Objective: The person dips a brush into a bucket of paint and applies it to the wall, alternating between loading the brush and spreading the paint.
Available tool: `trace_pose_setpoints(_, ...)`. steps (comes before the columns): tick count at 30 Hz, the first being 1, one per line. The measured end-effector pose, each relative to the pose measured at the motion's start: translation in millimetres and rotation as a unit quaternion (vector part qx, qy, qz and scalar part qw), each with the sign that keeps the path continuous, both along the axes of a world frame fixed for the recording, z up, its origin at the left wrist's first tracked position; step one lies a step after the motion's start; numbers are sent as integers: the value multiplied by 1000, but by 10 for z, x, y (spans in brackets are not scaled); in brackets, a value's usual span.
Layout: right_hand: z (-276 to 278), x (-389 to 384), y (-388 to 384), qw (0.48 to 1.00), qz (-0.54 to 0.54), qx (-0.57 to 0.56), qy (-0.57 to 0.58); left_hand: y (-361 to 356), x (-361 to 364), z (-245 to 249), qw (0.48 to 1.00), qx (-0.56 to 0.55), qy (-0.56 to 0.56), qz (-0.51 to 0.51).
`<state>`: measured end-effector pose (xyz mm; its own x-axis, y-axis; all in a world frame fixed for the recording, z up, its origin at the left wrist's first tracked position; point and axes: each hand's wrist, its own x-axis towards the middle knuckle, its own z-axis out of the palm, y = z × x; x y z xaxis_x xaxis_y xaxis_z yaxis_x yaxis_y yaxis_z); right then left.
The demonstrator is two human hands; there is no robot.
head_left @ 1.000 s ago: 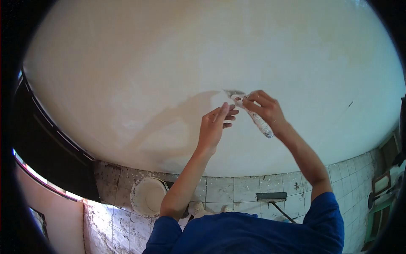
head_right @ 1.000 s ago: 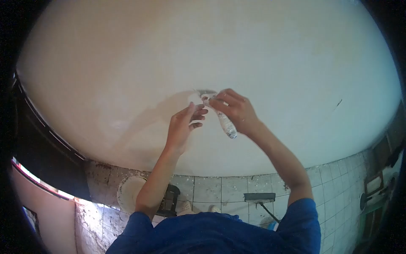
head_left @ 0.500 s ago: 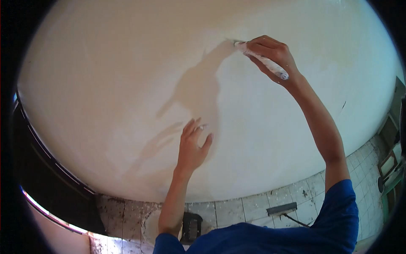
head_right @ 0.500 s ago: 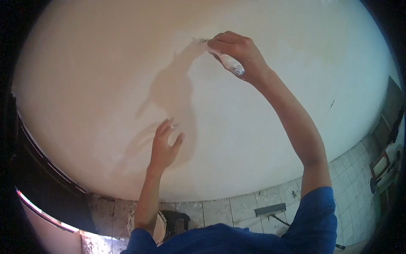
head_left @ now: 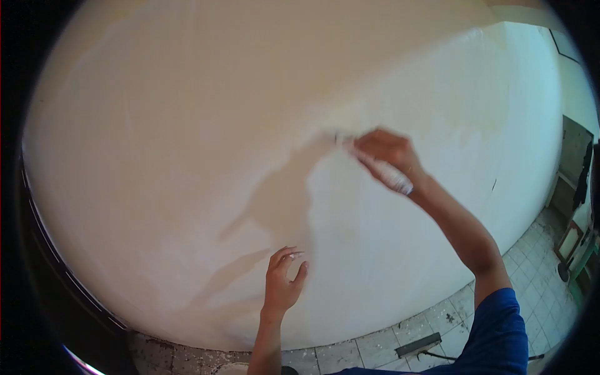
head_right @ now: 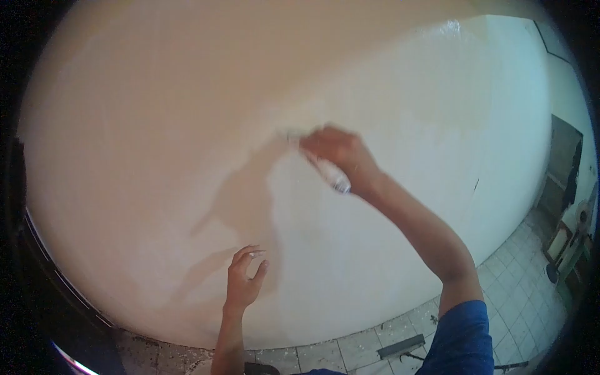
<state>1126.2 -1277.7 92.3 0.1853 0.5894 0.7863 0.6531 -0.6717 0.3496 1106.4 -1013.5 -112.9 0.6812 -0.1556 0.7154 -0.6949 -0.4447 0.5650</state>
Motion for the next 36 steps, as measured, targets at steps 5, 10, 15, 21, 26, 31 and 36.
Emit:
trace_pose_setpoints(5, -1174, 254, 221, 985, -23, -102, 138, 70, 74, -49, 1000, -3, -5, -9)
trace_pose_setpoints(10, -1475, 340, 184, 946, 37, -170, 275, 240, 118, -166, 999, 24, -1, 37)
trace_pose_setpoints(15, -170, 196, 344, 998, 43, 7, 46, 177, 161, -315, 999, 31, 17, 32)
trace_pose_setpoints(21, -2028, 358, 523, 885, 13, -254, 391, 312, 121, -415, 997, 36, 39, 57)
trace_pose_setpoints(26, -1056, 741, 389, 977, 73, -68, 190, 327, 156, -511, 995, 29, 61, 76)
trace_pose_setpoints(31, -602, 461, 557, 997, 35, -21, 60, 242, 148, -538, 997, 33, 44, 59)
trace_pose_setpoints(36, -2147, 447, 776, 877, -28, -290, 382, 381, 79, -530, 996, 47, 39, 68)
